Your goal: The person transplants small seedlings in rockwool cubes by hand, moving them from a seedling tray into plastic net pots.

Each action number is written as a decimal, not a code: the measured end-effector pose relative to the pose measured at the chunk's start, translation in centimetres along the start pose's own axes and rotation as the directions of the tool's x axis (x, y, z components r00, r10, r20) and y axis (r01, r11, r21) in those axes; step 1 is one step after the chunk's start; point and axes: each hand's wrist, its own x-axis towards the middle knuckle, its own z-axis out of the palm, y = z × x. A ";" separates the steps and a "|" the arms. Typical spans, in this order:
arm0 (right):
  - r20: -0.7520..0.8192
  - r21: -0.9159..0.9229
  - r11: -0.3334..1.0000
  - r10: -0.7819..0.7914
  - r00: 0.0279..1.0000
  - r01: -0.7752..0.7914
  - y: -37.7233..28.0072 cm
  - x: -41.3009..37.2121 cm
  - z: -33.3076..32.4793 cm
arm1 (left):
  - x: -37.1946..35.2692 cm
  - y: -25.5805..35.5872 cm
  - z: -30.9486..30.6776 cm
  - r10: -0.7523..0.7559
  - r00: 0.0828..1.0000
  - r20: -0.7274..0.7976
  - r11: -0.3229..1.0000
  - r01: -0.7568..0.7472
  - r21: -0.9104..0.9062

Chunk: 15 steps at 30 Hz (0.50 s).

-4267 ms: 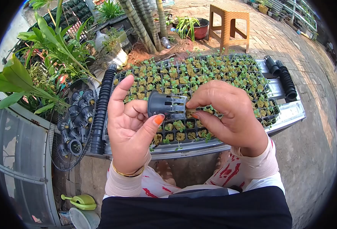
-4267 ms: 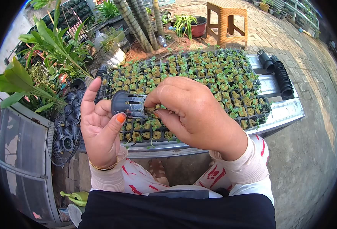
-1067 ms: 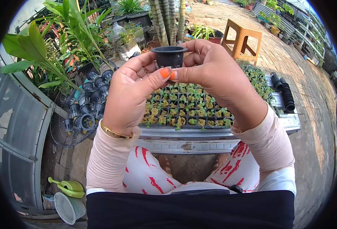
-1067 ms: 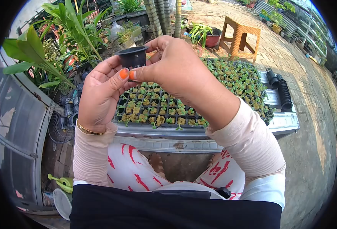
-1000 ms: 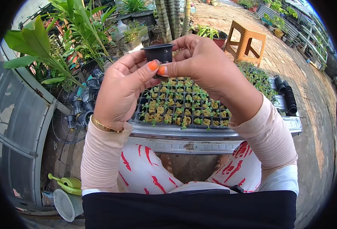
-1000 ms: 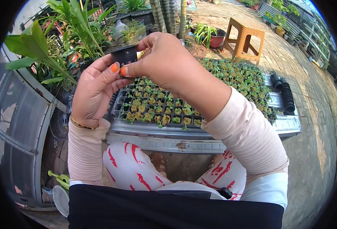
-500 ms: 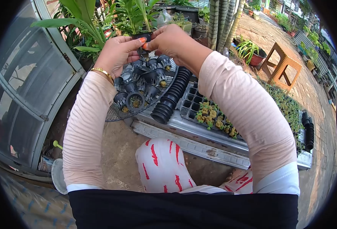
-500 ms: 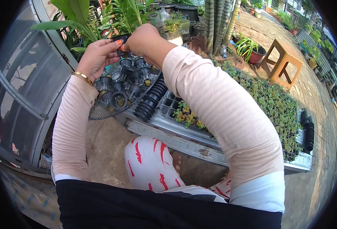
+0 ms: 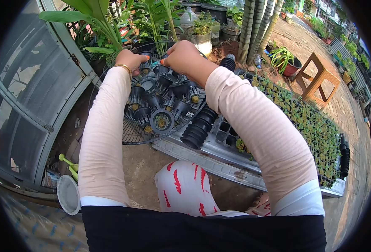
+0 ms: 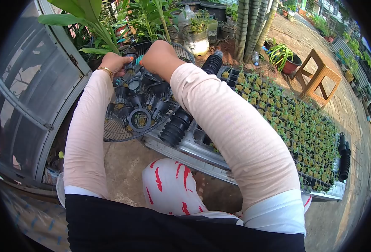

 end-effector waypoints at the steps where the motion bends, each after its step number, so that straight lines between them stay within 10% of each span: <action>1: -0.021 0.032 0.999 0.003 1.000 -0.002 0.1 0.0 0.0 | 0.2 0.3 0.3 -0.035 0.999 -0.003 0.994 0.035 0.105; 6: -0.020 -0.044 0.999 0.007 1.000 -0.008 0.4 0.6 0.1 | 1.1 1.0 2.5 0.061 0.998 -0.032 0.869 -0.037 0.493; 15: 0.040 -0.097 0.993 -0.060 0.997 0.064 1.5 -1.0 -5.4 | 1.2 0.1 3.1 0.015 1.000 0.007 0.763 -0.016 0.646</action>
